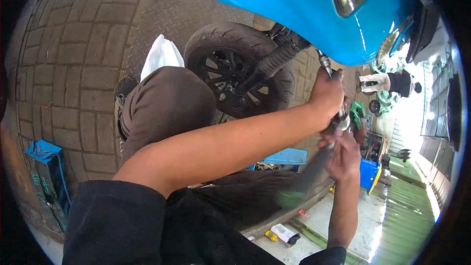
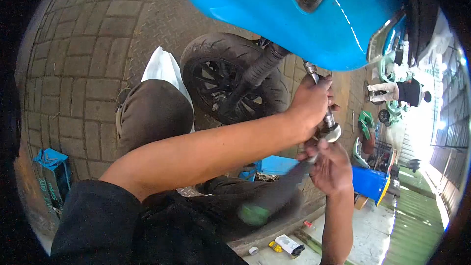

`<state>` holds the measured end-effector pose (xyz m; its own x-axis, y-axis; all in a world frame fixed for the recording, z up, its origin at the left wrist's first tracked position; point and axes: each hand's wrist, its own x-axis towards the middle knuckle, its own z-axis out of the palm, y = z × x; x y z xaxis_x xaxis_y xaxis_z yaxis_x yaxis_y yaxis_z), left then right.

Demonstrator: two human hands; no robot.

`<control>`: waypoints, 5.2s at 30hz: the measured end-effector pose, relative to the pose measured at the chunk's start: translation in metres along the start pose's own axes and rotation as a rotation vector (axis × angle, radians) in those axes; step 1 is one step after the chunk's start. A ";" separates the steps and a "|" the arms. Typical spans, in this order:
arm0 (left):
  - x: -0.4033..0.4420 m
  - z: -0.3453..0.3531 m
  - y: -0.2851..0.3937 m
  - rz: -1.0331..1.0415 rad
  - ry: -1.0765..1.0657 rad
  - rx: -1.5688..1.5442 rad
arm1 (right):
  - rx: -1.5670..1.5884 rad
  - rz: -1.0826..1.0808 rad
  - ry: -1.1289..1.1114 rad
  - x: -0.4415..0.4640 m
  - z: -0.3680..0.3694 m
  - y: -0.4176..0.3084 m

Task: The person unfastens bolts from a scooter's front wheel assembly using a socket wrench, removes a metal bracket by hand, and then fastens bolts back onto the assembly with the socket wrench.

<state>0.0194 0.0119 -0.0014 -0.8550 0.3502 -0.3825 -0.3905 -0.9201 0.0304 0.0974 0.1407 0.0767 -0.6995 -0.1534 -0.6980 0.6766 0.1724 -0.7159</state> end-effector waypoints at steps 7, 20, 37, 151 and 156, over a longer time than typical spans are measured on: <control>0.001 0.007 0.005 -0.068 -0.116 -0.220 | -1.419 -0.843 0.746 0.044 -0.045 0.012; -0.007 0.010 0.003 -0.064 -0.064 -0.089 | -1.348 -0.688 0.664 0.031 -0.022 0.010; -0.016 -0.003 0.018 -0.126 -0.109 0.130 | -1.167 -0.619 0.547 0.024 -0.002 0.017; 0.037 -0.024 0.013 -0.294 -0.189 -0.004 | 0.113 -0.033 0.123 0.005 0.023 0.022; 0.030 -0.008 0.015 -0.228 -0.108 0.006 | -0.939 -0.523 0.272 0.037 -0.049 0.014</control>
<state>-0.0094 0.0075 -0.0194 -0.7760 0.5656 -0.2792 -0.5791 -0.8143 -0.0399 0.0704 0.1851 0.0416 -0.9532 -0.2232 -0.2040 -0.0794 0.8356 -0.5435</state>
